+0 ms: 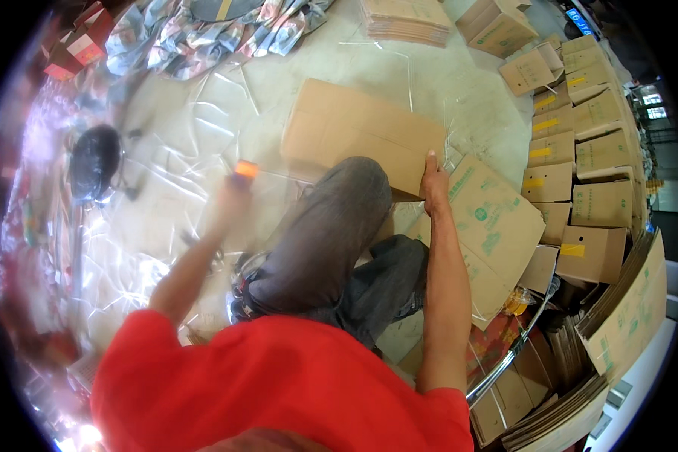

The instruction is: The person assembles flat cardboard boxes by folding the flaps and sealing them with a handheld tape dispenser. The person repeatedly picks up a box blank, folds it into shape, applies tape to the seams, and sets the finished box aside.

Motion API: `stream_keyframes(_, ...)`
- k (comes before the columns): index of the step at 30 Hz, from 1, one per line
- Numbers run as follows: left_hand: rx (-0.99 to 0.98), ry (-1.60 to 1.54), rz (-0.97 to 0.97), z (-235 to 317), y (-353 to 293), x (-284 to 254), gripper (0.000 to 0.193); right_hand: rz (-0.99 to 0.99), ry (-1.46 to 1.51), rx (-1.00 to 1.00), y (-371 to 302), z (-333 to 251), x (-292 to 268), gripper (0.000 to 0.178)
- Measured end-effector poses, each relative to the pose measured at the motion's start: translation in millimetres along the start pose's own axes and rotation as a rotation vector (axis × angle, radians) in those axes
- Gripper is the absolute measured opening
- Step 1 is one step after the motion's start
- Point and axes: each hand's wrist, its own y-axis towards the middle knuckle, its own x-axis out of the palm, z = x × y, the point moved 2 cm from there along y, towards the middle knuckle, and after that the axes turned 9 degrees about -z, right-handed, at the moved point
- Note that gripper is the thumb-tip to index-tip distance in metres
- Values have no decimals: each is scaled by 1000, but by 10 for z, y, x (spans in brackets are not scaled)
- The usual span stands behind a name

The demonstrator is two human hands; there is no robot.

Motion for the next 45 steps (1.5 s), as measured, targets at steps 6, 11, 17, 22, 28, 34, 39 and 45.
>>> stream_keyframes(6, 469, -338, 174, 1416, -467, -1526, 56, -21, -71, 10, 97, -7, 117, 69)
stream_keyframes(11, 827, -433, -120, 2427, -279, -1811, 63, -49, -279, -83, 10, -332, 541, 64)
stream_keyframes(17, 1070, -155, -407, 3444, 231, -1128, 66, 71, -348, -131, 251, 4, 471, 60)
stream_keyframes(22, 1097, -62, -514, 3509, 529, -796, 65, -37, -246, -60, -11, -295, 556, 65)
stream_keyframes(28, 1092, 9, -579, 3622, 490, -735, 71, -18, -262, -16, 83, -210, 535, 72)
stream_keyframes(34, 1088, -1, -612, 3737, 439, -658, 69, 392, -386, -519, 99, -442, 358, 50)
stream_keyframes(39, 1097, -2, -611, 3734, 457, -697, 68, -286, -11, -392, -189, -951, 474, 43)
stream_keyframes(45, 1095, -30, -615, 3739, 428, -692, 67, -326, 46, -435, -403, -1035, 580, 44)
